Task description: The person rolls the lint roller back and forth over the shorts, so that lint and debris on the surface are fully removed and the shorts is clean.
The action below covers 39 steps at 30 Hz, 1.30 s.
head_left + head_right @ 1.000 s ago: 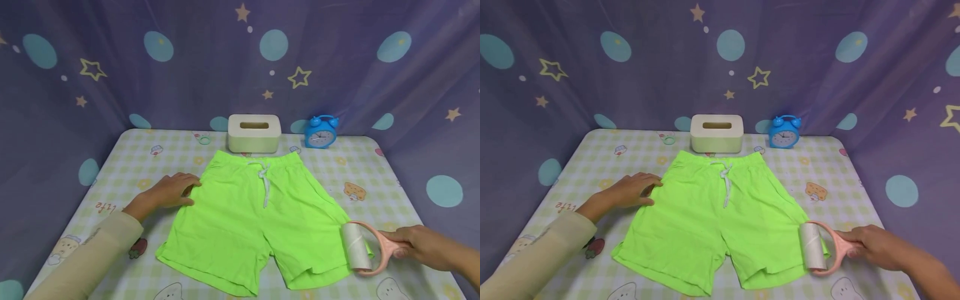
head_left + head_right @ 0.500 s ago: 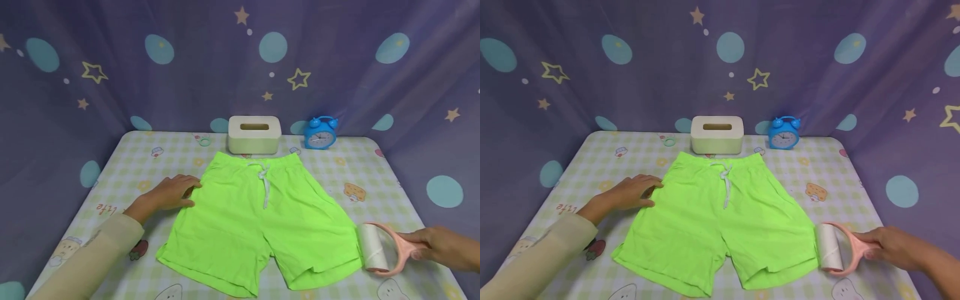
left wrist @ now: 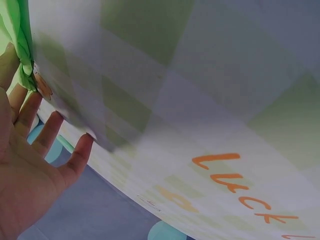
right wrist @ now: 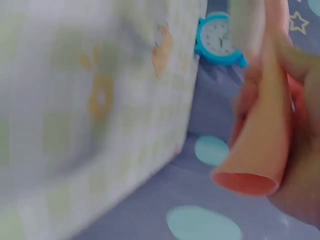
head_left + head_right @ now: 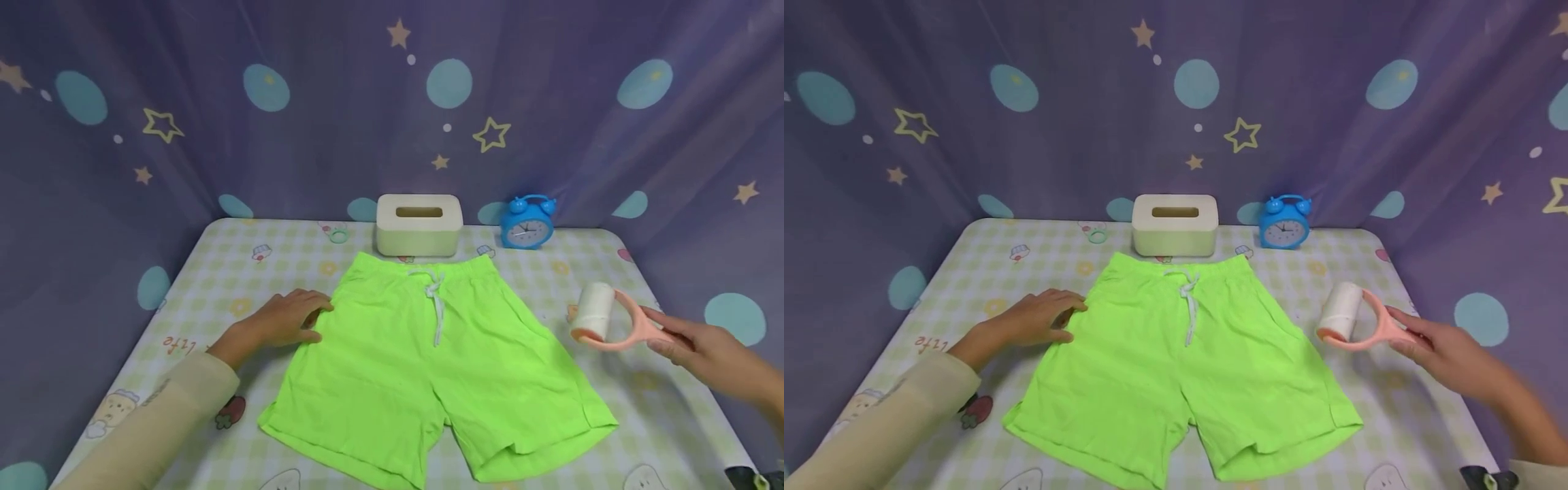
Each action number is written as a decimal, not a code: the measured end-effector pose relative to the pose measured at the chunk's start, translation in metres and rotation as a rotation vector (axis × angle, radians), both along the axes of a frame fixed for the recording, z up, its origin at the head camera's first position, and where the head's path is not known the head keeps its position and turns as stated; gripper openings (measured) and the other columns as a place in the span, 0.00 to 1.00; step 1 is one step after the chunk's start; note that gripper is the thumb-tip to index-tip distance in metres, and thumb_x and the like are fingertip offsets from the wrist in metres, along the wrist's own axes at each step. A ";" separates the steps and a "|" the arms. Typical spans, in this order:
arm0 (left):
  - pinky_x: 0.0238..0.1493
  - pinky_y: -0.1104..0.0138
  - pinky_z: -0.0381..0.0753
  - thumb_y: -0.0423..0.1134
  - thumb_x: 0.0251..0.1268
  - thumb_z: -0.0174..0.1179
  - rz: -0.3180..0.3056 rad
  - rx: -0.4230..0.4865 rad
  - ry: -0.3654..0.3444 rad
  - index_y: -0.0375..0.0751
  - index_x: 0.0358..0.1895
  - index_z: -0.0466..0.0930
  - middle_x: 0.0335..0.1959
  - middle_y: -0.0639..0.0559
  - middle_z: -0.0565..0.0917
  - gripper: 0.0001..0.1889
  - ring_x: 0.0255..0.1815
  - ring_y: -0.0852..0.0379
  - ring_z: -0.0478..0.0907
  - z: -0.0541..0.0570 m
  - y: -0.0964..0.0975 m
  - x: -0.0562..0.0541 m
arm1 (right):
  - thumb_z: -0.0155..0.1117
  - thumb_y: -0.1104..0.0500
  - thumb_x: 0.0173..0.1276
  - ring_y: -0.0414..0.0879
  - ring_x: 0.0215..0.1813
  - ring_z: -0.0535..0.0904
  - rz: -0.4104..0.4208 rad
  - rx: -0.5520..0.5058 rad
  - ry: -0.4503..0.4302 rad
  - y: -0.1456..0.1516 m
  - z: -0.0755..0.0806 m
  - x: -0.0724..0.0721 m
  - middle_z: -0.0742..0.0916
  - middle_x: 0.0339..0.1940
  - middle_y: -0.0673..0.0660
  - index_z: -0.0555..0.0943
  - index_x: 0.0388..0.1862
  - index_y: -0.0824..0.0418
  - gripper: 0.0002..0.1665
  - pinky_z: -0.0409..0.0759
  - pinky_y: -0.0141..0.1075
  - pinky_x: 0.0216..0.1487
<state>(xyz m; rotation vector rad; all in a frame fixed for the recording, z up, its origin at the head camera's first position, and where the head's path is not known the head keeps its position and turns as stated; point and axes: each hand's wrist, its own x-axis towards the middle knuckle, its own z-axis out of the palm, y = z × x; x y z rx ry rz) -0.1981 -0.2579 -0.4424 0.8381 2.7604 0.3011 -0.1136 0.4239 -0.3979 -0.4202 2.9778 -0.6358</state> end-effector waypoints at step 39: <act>0.44 0.56 0.68 0.52 0.65 0.70 0.033 -0.006 -0.006 0.51 0.69 0.75 0.46 0.60 0.79 0.31 0.62 0.49 0.74 -0.004 0.002 0.005 | 0.48 0.43 0.82 0.85 0.58 0.71 -0.383 0.002 0.052 -0.035 -0.080 -0.061 0.74 0.63 0.84 0.58 0.79 0.72 0.42 0.73 0.70 0.50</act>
